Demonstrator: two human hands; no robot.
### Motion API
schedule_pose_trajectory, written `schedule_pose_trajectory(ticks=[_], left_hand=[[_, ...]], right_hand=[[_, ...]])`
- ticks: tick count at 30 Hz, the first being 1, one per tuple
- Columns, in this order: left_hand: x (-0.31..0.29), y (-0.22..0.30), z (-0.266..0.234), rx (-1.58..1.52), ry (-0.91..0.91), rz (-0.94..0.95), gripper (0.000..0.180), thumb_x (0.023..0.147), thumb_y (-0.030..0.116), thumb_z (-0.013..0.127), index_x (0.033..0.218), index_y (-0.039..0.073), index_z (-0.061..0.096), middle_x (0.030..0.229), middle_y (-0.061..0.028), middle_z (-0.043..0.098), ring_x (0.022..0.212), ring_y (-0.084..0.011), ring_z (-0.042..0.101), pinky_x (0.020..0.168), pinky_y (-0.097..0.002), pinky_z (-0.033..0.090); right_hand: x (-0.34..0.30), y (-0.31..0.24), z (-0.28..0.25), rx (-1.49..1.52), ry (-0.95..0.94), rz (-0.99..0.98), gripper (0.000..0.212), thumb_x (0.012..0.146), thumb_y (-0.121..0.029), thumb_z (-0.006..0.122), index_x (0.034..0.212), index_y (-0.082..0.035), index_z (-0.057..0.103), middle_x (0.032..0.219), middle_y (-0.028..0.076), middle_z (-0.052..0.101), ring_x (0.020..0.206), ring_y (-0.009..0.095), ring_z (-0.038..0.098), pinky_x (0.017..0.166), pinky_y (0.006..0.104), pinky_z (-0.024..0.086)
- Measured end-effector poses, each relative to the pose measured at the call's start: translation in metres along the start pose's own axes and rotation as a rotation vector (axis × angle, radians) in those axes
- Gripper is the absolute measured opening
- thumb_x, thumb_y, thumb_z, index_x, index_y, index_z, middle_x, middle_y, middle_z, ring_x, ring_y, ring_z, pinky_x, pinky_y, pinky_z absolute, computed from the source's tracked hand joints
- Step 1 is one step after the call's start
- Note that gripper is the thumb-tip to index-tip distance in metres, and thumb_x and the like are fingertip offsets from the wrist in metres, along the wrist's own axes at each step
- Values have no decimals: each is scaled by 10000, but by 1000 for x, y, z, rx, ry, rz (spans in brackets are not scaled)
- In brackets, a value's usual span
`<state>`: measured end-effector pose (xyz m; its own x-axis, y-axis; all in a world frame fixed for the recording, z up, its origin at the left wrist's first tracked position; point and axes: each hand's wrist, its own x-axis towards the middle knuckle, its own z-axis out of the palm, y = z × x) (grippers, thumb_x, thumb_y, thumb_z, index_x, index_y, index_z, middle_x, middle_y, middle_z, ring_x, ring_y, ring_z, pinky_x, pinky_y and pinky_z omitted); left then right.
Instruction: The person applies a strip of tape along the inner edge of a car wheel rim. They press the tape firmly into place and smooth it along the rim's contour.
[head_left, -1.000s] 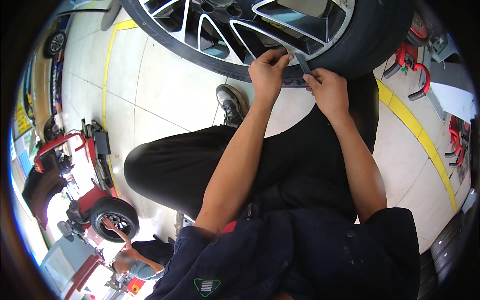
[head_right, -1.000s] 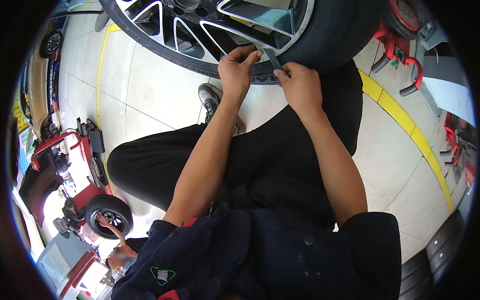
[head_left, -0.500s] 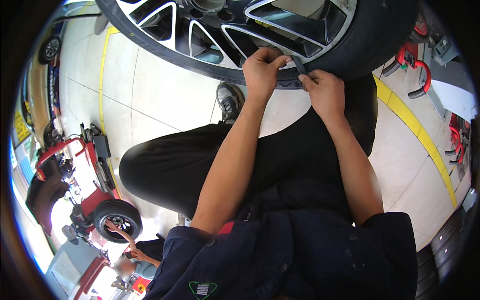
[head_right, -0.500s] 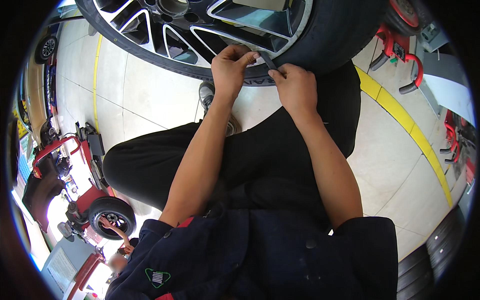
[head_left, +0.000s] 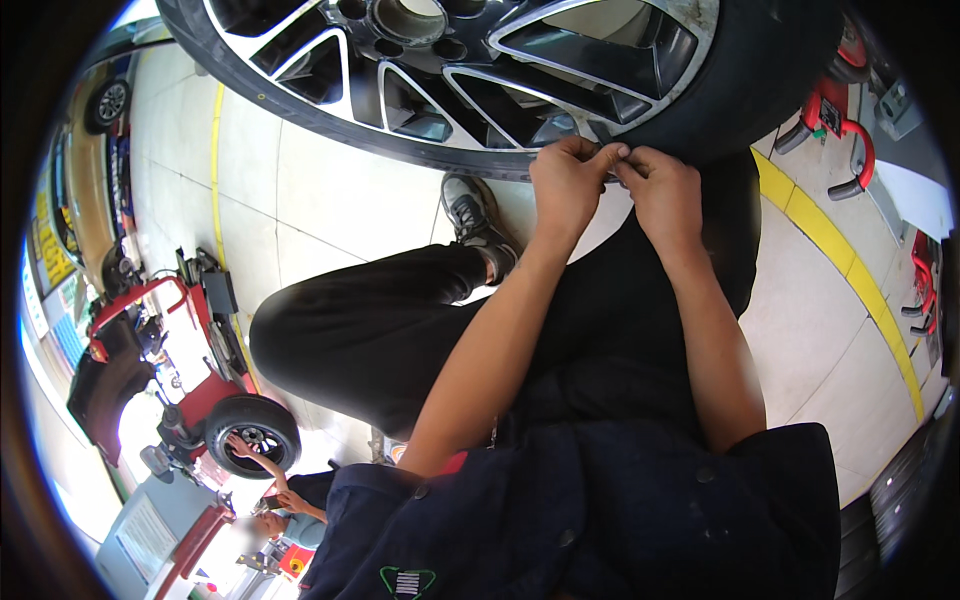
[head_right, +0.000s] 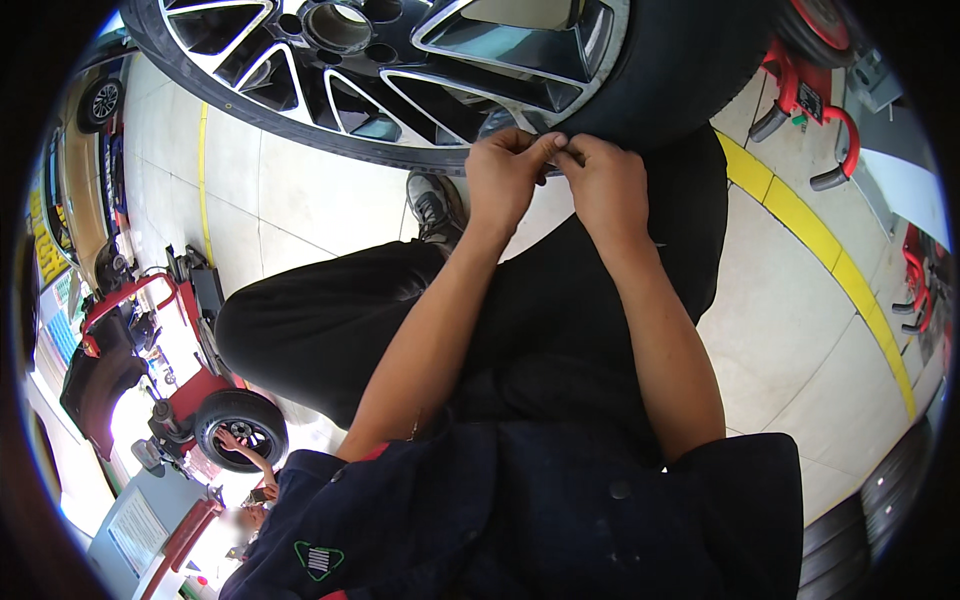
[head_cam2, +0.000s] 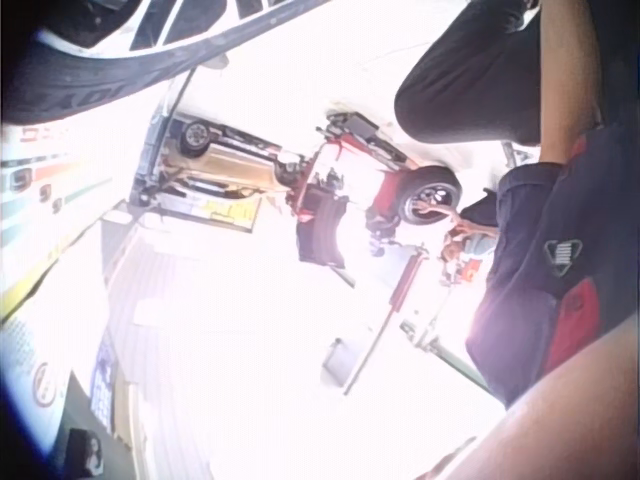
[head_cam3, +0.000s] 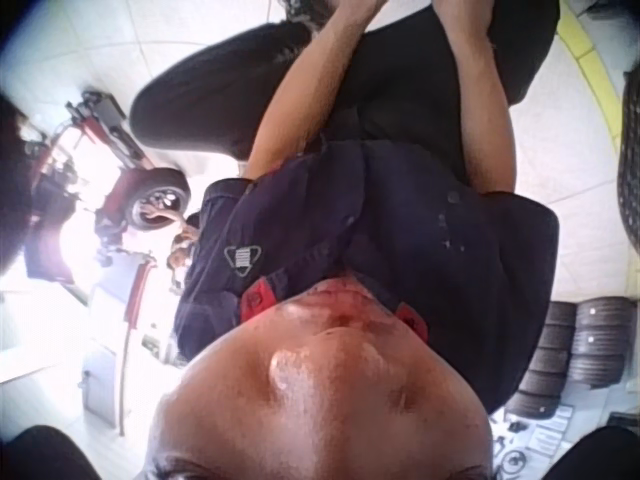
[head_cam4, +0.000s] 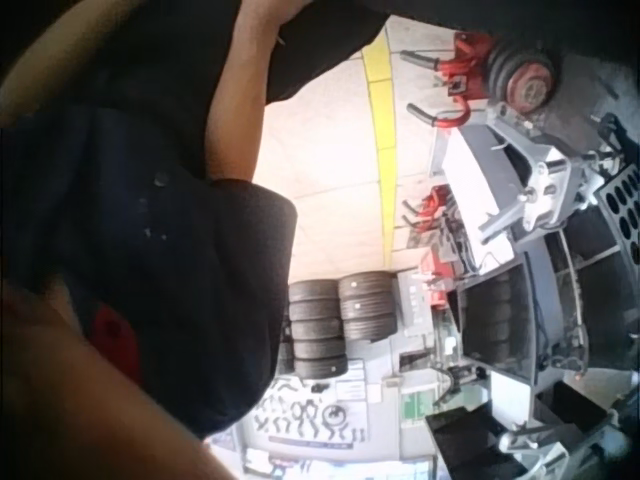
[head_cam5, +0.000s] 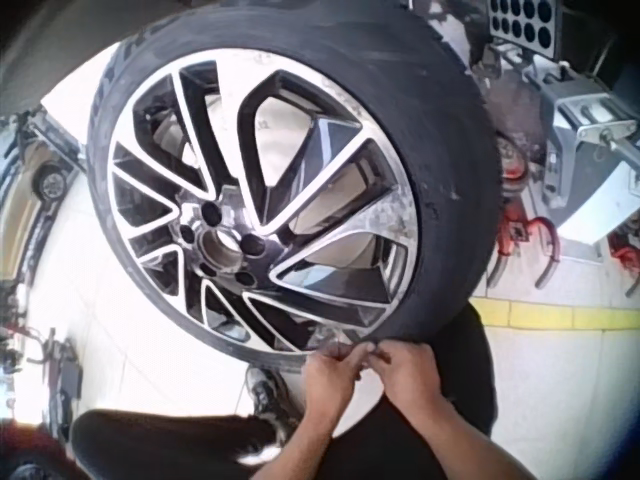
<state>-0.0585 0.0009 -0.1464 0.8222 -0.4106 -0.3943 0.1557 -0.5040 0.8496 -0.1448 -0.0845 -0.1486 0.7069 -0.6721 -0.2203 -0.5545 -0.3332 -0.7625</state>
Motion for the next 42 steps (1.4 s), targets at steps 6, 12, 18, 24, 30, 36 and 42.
schedule_pose_trajectory(ticks=[6, 12, 18, 24, 30, 36, 42], left_hand=[[18, -17, 0, -123, -83, -8, 321, 708, 199, 808, 599, -39, 623, 488, -56, 551, 430, -91, 481, 412, -247, 362], [19, -15, 3, -102, -90, -17, 343, 699, 194, 819, 559, -24, 594, 481, -37, 532, 424, -75, 447, 400, -242, 333], [19, -15, 2, -23, -80, 37, 356, 714, 218, 809, 568, -28, 598, 478, -42, 527, 433, -81, 447, 409, -245, 335], [15, -11, 6, -118, -94, 56, 310, 747, 188, 772, 619, -53, 625, 488, -70, 560, 431, -100, 485, 418, -264, 369], [16, -19, 1, -126, -136, 70, 256, 801, 166, 723, 671, -34, 630, 544, -51, 562, 480, -92, 481, 449, -263, 363], [16, -22, 1, 18, -85, 165, 236, 811, 158, 699, 687, -28, 625, 555, -63, 583, 502, -106, 517, 483, -277, 400], [16, -23, -5, 66, -87, 198, 218, 809, 166, 695, 714, -22, 639, 558, -75, 584, 508, -116, 525, 501, -288, 415]], right_hand=[[-10, -9, -15, 29, -53, 2, 123, 796, -85, 677, 873, 9, 666, 750, 161, 665, 677, 287, 665, 594, 314, 496], [-14, 7, -7, 71, 137, -68, 111, 804, -52, 668, 901, -7, 639, 784, 156, 669, 660, 280, 662, 607, 322, 501], [-15, 7, -7, -52, 211, -162, 84, 813, -62, 669, 868, -9, 634, 719, 130, 652, 627, 249, 649, 586, 311, 487], [-16, 2, -14, 51, 156, 76, 129, 787, -94, 700, 782, 11, 624, 690, 133, 642, 624, 249, 645, 571, 298, 473], [-14, 11, 0, -100, 133, -31, 119, 783, -125, 695, 823, -37, 626, 734, 136, 656, 689, 308, 653, 602, 378, 492], [-17, 3, 6, -302, 88, -167, 232, 819, -145, 641, 1041, -136, 578, 795, 123, 664, 771, 322, 650, 636, 426, 500], [-15, -1, 9, -256, 39, -131, 241, 830, -132, 620, 1064, -140, 568, 811, 136, 663, 791, 339, 644, 641, 449, 494]])
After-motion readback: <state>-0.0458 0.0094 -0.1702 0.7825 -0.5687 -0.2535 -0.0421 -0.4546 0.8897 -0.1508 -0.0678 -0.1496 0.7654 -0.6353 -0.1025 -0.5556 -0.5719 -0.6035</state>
